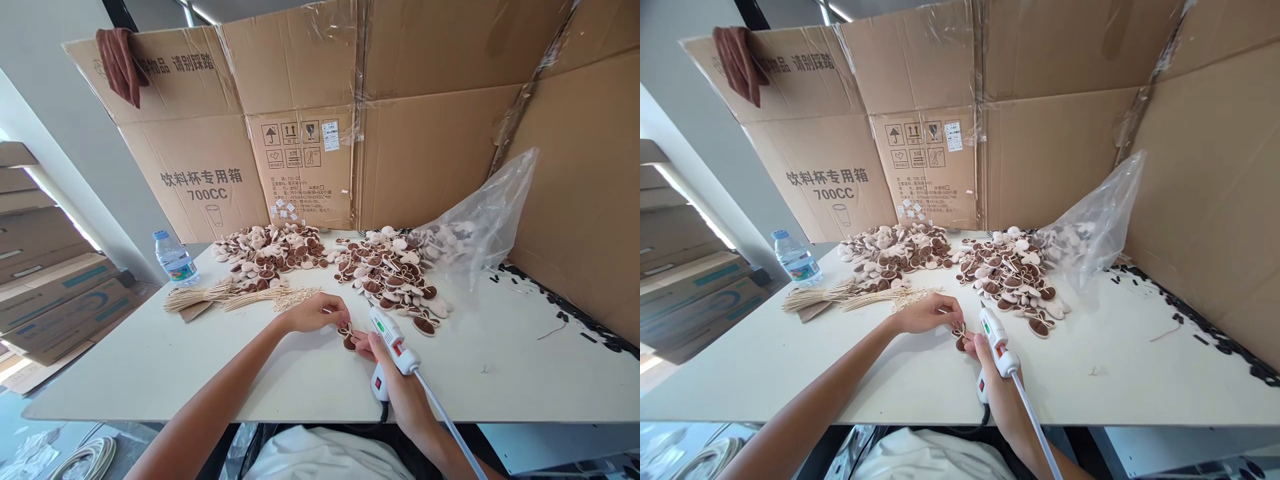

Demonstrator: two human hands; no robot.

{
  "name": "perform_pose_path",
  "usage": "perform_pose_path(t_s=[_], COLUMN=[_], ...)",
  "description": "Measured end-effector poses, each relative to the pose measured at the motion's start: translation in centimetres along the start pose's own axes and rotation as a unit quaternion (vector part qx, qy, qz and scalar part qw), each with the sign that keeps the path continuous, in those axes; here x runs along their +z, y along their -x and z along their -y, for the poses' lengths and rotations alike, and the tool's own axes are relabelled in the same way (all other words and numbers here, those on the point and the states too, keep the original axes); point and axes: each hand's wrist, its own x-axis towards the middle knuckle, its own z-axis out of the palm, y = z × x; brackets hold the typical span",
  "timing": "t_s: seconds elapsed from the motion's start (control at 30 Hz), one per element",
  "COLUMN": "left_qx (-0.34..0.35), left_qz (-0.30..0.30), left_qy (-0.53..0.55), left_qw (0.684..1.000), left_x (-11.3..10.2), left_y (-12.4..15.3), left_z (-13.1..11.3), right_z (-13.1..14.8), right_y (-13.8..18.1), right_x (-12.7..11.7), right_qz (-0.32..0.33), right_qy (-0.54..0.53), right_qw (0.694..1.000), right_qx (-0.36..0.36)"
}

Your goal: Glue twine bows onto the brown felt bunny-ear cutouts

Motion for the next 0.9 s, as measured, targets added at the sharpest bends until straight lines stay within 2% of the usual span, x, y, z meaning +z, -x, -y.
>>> perform_pose_path(t_s=[0.27,0.7,0.9], left_qx=[-0.008,0.007,0.018], left_qz=[0.006,0.025,0.038], left_qy=[0.066,-0.068,0.033], left_qw=[0.998,0.997,0.999], left_x=[0.1,-0.7,-0.7], left_y=[-0.1,0.5,0.6], left_z=[0.1,-0.7,-1.8], right_z=[0.2,0.3,0.3], right_y=[0.0,0.3,0.3], right_x=[0.0,-0.1,-0.1], right_qz=[0.008,0.0,-0.014], right_qy=[0.016,0.049,0.035], right_qw=[1.0,0.999,0.999], right_qx=[-0.003,0.002,0.015])
